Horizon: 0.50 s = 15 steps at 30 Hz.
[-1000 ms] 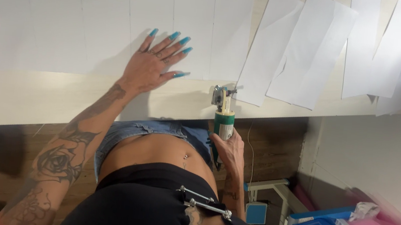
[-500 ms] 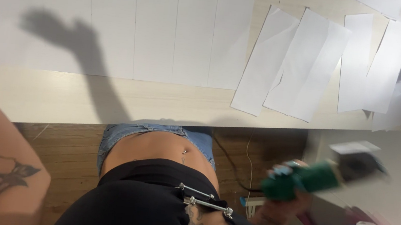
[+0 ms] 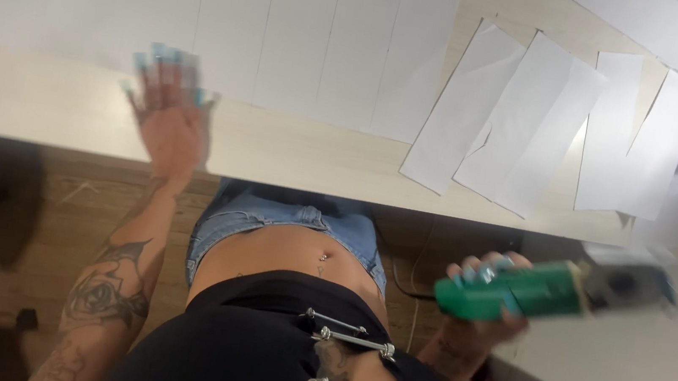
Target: Cutting strips of material using an electric rotary cutter on a workshop table
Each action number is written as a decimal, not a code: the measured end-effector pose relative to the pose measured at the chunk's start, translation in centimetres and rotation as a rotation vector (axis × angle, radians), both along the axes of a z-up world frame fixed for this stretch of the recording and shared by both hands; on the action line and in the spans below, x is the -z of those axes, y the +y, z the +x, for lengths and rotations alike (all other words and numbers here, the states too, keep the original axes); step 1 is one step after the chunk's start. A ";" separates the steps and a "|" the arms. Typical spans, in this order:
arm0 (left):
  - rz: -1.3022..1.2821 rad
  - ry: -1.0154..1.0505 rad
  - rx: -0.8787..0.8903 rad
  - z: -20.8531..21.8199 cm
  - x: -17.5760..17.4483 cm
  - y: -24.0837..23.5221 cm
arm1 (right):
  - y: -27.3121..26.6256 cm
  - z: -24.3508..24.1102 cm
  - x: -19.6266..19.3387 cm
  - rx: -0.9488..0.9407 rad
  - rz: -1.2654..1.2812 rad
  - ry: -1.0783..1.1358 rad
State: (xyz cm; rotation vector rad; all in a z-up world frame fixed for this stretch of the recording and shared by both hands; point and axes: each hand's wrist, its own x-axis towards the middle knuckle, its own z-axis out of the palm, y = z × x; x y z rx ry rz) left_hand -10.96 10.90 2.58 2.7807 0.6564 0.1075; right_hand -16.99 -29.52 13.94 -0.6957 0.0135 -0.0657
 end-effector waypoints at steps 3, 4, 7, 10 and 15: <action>-0.035 -0.098 0.264 -1.4 0.3 -2.9 | -2.2 1.2 3.2 -0.214 -0.129 0.288; -0.056 -0.091 0.251 -2.5 0.8 -4.1 | -2.5 1.1 4.8 -0.135 -0.159 0.351; -0.048 -0.113 0.185 -6.3 1.6 -7.8 | -1.9 0.8 4.5 -0.139 -0.204 0.434; -0.064 -0.077 0.109 -11.8 3.6 -11.2 | -1.1 -0.7 3.4 -0.235 -0.153 0.519; -0.397 0.539 0.153 -22.2 9.5 -15.3 | -0.5 -3.3 2.0 -0.287 -0.121 0.888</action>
